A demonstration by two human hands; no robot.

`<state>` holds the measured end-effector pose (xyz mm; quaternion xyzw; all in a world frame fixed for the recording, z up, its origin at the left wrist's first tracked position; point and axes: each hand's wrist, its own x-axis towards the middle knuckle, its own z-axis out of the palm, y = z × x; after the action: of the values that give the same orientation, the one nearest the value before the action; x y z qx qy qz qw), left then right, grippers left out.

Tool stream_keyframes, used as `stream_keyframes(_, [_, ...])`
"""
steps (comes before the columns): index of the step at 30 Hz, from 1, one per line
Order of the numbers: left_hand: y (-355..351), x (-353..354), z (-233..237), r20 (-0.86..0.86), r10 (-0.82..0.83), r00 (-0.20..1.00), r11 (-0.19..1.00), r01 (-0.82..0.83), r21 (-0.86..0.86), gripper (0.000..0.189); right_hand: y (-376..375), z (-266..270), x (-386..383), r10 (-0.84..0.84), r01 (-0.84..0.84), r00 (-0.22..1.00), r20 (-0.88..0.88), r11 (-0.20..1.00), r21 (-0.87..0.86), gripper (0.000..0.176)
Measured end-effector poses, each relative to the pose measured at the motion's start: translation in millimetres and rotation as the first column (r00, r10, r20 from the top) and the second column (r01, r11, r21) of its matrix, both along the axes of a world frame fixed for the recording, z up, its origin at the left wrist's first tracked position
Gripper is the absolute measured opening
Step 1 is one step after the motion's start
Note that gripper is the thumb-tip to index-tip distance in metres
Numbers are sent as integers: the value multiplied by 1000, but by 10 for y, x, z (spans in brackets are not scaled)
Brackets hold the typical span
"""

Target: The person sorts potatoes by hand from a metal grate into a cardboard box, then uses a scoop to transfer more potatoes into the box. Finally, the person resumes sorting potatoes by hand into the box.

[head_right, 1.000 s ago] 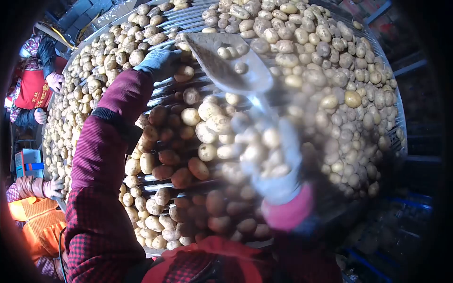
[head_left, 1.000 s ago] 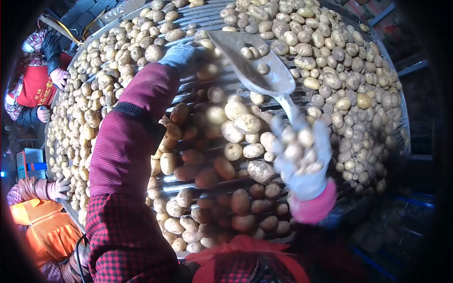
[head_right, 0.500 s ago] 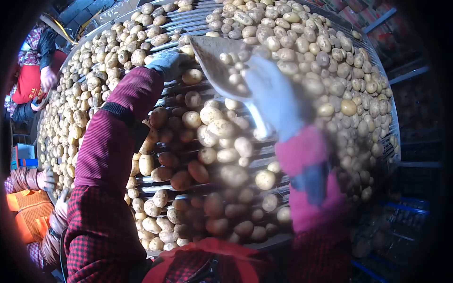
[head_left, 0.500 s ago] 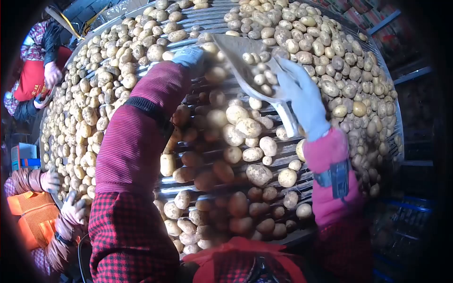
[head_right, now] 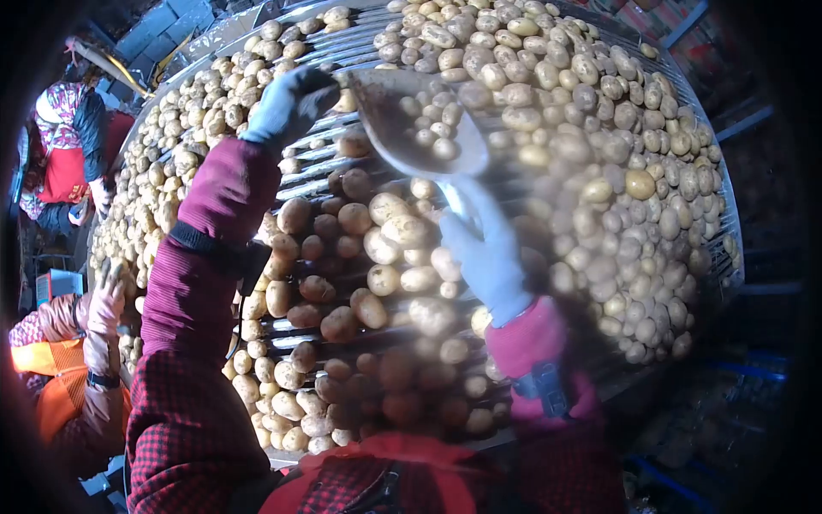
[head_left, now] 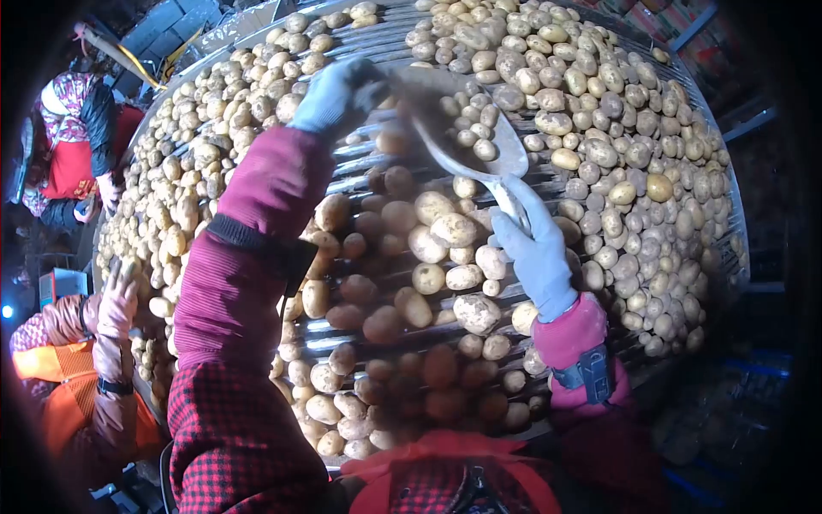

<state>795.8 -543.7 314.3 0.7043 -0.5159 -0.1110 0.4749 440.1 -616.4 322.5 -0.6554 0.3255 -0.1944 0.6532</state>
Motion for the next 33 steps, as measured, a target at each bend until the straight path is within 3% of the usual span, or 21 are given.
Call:
stream_keyframes(1, [-112,-77,149,-32,-34,999,998,32,-57,21,-27,-132,21,18,-12,999,46,991,-132,55])
stream_keyframes(3, [-184,-250,410,-74,-241,968,957,224,-184,37,20,51,54,20,-20,999,28,1000,8,51])
stream_keyframes(4, [-220,-258,426,252,-226,941,921,290,-259,42,36,111,59,16,-18,1000,19,997,81,49])
stream_keyframes(5, [-137,-390,559,-165,-254,953,959,227,-170,47,22,97,41,-5,4,1000,17,997,73,46])
stream_keyframes(6, [-44,-291,590,187,-129,974,978,156,-136,42,-10,71,9,-29,28,999,16,997,67,43])
stream_keyframes(7, [55,-217,597,297,-90,951,986,43,161,39,-25,47,-7,-52,51,999,14,997,61,40])
stream_keyframes(8, [156,-173,609,406,-86,910,896,-108,430,38,-7,36,-13,-76,75,997,30,997,26,37])
stream_keyframes(10, [296,-66,167,537,-149,830,786,-229,574,30,50,46,-27,-119,122,991,65,991,-45,33])
stream_keyframes(12, [396,-78,-189,483,-172,859,747,-206,633,27,67,72,-39,-148,153,986,72,986,-66,31])
stream_keyframes(13, [411,-14,-416,584,-136,800,849,-209,485,25,69,65,-56,-158,167,983,91,982,-92,31])
stream_keyframes(17, [235,53,-409,506,-153,849,737,-243,631,23,105,112,-153,-238,250,962,133,965,-83,30])
stream_keyframes(20, [214,32,-500,547,-77,833,828,-252,501,22,138,150,-237,-292,319,943,159,928,-190,30])
stream_keyframes(23, [243,-9,-427,511,-78,856,793,-257,552,21,136,113,-387,-329,360,931,158,900,-246,29])
stream_keyframes(26, [306,-130,-312,496,56,866,795,-340,503,19,137,104,-451,-348,392,917,193,877,-279,28])
stream_keyframes(28, [314,-162,-192,313,193,930,821,-328,468,18,127,98,-470,-360,405,909,209,880,-249,28])
stream_keyframes(30, [207,-297,-44,346,230,910,937,-303,174,15,136,99,-484,-384,416,902,199,897,-151,27])
stream_keyframes(32, [-1,-463,193,207,-4,978,999,13,-43,17,145,71,-505,-394,412,908,141,900,-141,27])
stream_keyframes(33, [-167,-636,317,185,-64,981,987,90,-134,18,130,71,-506,-390,404,913,115,903,-143,27])
